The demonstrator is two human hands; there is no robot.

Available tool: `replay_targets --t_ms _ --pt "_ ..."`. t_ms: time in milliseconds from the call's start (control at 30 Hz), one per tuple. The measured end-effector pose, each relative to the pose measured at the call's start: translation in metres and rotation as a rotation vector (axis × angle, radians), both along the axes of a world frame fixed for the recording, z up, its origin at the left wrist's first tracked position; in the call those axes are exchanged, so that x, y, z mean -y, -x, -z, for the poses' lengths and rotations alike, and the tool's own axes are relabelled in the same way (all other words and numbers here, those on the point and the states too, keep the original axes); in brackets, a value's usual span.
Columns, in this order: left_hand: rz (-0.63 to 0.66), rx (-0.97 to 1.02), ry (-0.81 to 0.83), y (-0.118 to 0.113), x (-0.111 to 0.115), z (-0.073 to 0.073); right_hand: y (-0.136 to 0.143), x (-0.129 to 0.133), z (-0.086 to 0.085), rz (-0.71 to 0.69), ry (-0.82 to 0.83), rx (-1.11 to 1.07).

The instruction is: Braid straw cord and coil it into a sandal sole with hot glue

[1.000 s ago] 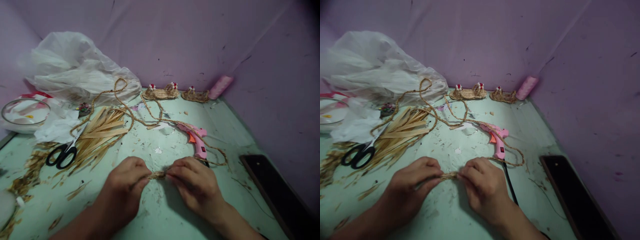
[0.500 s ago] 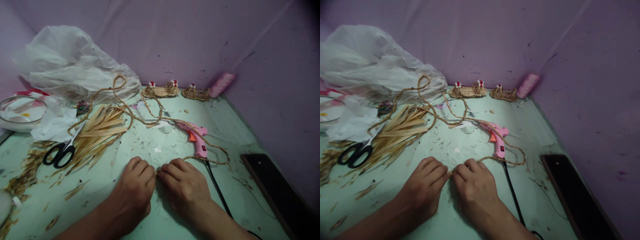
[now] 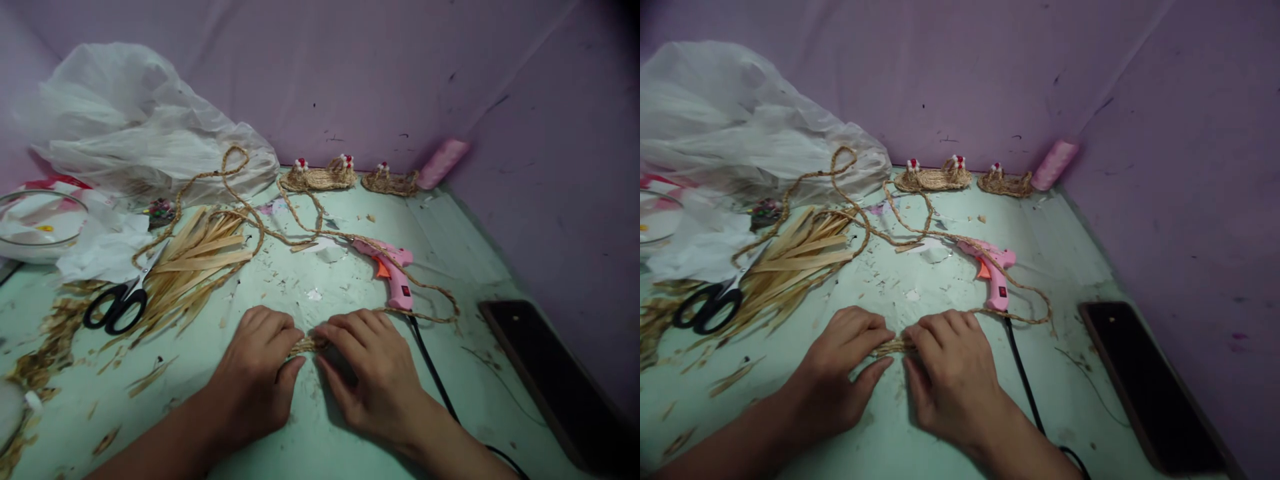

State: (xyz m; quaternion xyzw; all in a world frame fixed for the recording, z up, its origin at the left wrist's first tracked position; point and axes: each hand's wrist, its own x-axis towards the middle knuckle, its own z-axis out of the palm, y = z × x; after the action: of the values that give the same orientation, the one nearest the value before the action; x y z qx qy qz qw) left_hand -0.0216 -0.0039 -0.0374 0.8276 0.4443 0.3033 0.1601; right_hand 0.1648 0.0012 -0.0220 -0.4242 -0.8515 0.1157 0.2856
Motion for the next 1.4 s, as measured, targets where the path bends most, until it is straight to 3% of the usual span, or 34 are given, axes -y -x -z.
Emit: replay_targets --t_ms 233,333,500,800,1033,1167,1267,1400 --pt "-0.001 -0.320 -0.229 -0.010 0.003 -0.003 0.001 0.000 0.000 -0.001 -0.007 0.025" --pt "-0.001 -0.370 -0.307 -0.010 0.003 -0.005 -0.002 -0.001 0.002 -0.025 -0.010 0.060" --pt "0.000 -0.311 -0.280 -0.007 0.000 -0.003 -0.002 -0.004 0.007 0.007 -0.058 0.068" --pt "-0.058 -0.194 -0.330 -0.005 -0.001 0.001 -0.018 -0.002 -0.005 0.161 -0.161 -0.253" --pt "-0.067 -0.029 -0.261 0.002 -0.006 -0.001 -0.008 -0.005 -0.002 -0.026 -0.021 0.035" --pt "-0.110 0.083 -0.217 0.008 -0.008 -0.003 -0.003 -0.010 0.007 -0.029 -0.071 0.114" --pt "-0.084 0.118 -0.184 0.010 -0.007 -0.004 -0.009 -0.013 0.006 -0.024 -0.127 0.105" --pt "-0.019 0.127 -0.197 0.010 -0.005 -0.004 -0.019 -0.012 -0.004 -0.018 -0.077 0.013"
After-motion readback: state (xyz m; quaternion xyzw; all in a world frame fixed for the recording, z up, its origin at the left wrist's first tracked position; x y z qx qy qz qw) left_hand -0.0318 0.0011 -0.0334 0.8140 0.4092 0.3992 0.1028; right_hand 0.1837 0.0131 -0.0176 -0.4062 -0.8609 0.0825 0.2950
